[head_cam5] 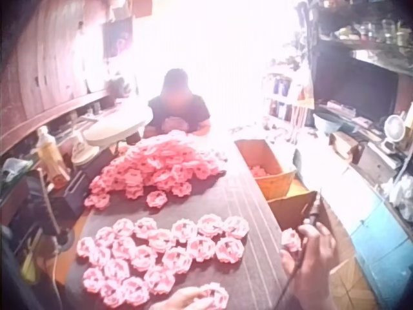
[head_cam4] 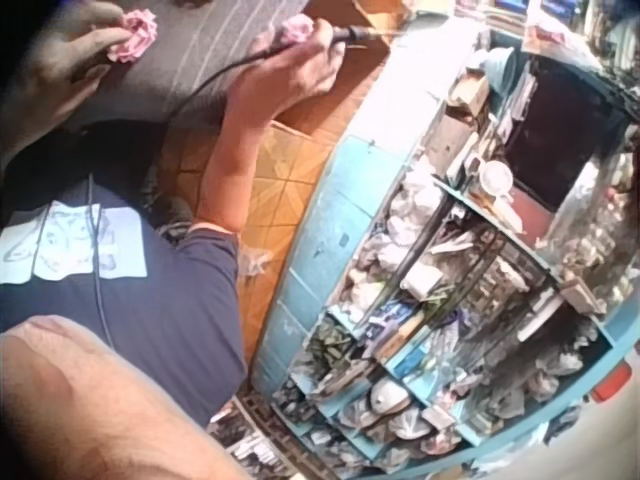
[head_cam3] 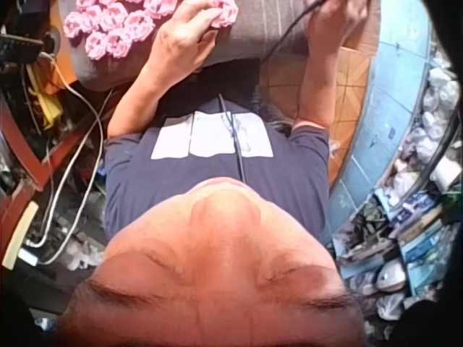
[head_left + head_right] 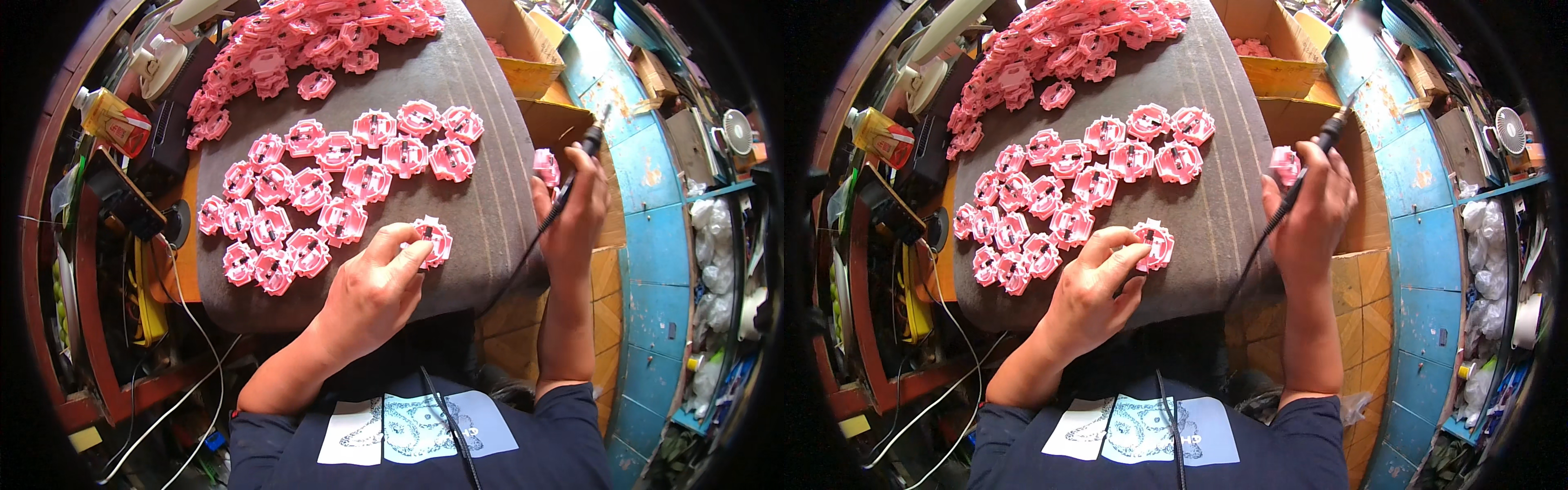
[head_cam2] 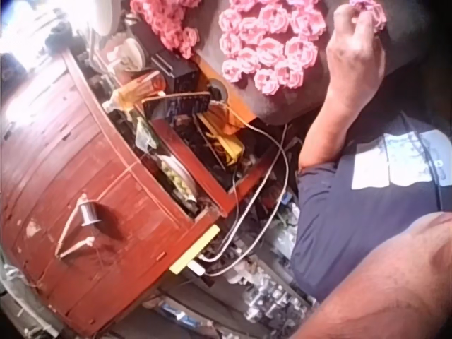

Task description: The person uses a soldering iron to apply heat to small pink plastic components on a workbench. They pick up each piece, apply the soldering iron to specific areas, then place the finished pieces aside. The process is repeated for multiple identical parts.

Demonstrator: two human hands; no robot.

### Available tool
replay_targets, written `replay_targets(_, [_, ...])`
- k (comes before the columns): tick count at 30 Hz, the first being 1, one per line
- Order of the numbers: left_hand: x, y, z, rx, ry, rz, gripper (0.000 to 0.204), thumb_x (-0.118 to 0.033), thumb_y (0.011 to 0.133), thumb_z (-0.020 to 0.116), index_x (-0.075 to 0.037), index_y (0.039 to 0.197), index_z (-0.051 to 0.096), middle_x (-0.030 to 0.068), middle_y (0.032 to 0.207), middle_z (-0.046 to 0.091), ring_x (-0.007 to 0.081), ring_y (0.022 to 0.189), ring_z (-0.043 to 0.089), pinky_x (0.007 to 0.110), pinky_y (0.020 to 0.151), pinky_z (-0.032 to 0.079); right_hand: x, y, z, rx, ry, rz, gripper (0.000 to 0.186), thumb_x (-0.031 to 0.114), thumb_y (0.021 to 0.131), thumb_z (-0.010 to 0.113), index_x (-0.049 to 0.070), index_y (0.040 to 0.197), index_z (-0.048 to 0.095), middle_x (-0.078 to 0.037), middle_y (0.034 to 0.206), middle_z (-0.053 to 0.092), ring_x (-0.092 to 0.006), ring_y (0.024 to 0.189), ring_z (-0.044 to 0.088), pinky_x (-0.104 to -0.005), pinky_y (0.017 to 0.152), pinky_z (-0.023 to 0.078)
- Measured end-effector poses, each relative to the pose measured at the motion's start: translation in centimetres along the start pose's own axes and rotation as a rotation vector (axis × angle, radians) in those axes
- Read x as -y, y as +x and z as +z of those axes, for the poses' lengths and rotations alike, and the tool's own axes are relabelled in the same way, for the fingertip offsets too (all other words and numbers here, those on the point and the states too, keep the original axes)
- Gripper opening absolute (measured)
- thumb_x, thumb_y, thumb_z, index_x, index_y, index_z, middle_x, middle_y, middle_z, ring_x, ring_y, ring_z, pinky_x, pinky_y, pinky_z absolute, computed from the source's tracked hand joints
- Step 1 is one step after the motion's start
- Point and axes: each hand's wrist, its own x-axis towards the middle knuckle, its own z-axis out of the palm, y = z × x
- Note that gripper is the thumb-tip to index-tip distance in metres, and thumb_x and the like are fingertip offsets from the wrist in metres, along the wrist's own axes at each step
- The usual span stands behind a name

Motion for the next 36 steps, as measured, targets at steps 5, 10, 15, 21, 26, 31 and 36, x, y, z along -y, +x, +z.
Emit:
replay_targets(5, [0.4,0.2,0.9,-0.021,-0.015,0.003,0.034,0.003,0.084,0.081,-0.005,0.116,0.074,0.0141,0.108,0.068,0.0294,0.085,0.073,0.038,0.072,0.060,4.7,-3.7,-1.8,0.037,0.632,-0.184,0.047,0.005,0.084,0.082,0.004,0.124,0.059,-0.017,0.108,0.071,-0.0345,0.097,0.067,-0.0486,0.090,0.052])
replay_targets(10, [0.3,0.5,1.5,-0.093,-0.068,0.001,0.021,-0.004,0.088,0.080,-0.008,0.108,0.076,0.0101,0.096,0.067,0.0279,0.078,0.072,0.039,0.066,0.058,8.8,-6.0,-1.0,0.105,0.830,-0.233,0.042,0.003,0.088,0.079,0.004,0.125,0.058,-0.017,0.105,0.071,-0.0376,0.090,0.070,-0.0472,0.082,0.057])
replay_targets(15, [0.7,0.8,1.6,-0.102,-0.119,0.029,0.025,-0.003,0.089,0.079,-0.009,0.113,0.078,0.0100,0.095,0.068,0.0278,0.076,0.071,0.038,0.064,0.057,9.0,-6.1,-0.5,0.092,0.825,-0.225,0.046,-0.002,0.087,0.078,0.003,0.126,0.055,-0.018,0.105,0.071,-0.0353,0.084,0.070,-0.0441,0.076,0.056])
replay_targets(21, [0.5,0.3,1.4,-0.074,-0.141,-0.014,0.025,0.006,0.083,0.078,-0.002,0.106,0.075,0.0133,0.097,0.069,0.0313,0.084,0.071,0.039,0.071,0.058,9.7,-5.9,0.3,0.037,0.844,-0.210,0.048,-0.012,0.081,0.074,0.001,0.124,0.055,-0.014,0.096,0.066,-0.0329,0.068,0.059,-0.0444,0.063,0.048])
replay_targets(26, [0.7,0.3,1.4,-0.070,-0.164,-0.012,0.024,0.005,0.084,0.078,-0.003,0.107,0.074,0.0130,0.098,0.069,0.0311,0.084,0.071,0.038,0.071,0.057,9.6,-5.8,0.1,0.088,0.840,-0.177,0.049,-0.014,0.081,0.072,0.001,0.124,0.055,-0.016,0.094,0.064,-0.0341,0.067,0.058,-0.0446,0.062,0.047])
replay_targets(31, [0.8,0.3,1.5,-0.100,-0.152,0.000,0.021,-0.002,0.088,0.077,-0.005,0.108,0.073,0.0111,0.098,0.069,0.0311,0.082,0.071,0.040,0.068,0.058,9.6,-5.8,0.1,0.107,0.829,-0.165,0.048,-0.013,0.082,0.072,0.001,0.124,0.055,-0.016,0.095,0.064,-0.0344,0.068,0.058,-0.0451,0.062,0.047])
replay_targets(36, [0.7,0.5,1.3,-0.055,-0.113,0.008,0.018,-0.004,0.089,0.077,-0.005,0.107,0.072,0.0109,0.098,0.068,0.0308,0.085,0.071,0.040,0.069,0.058,9.9,-5.7,0.0,0.066,0.856,-0.177,0.047,-0.013,0.083,0.072,0.000,0.124,0.055,-0.016,0.094,0.065,-0.0340,0.068,0.058,-0.0449,0.062,0.047])
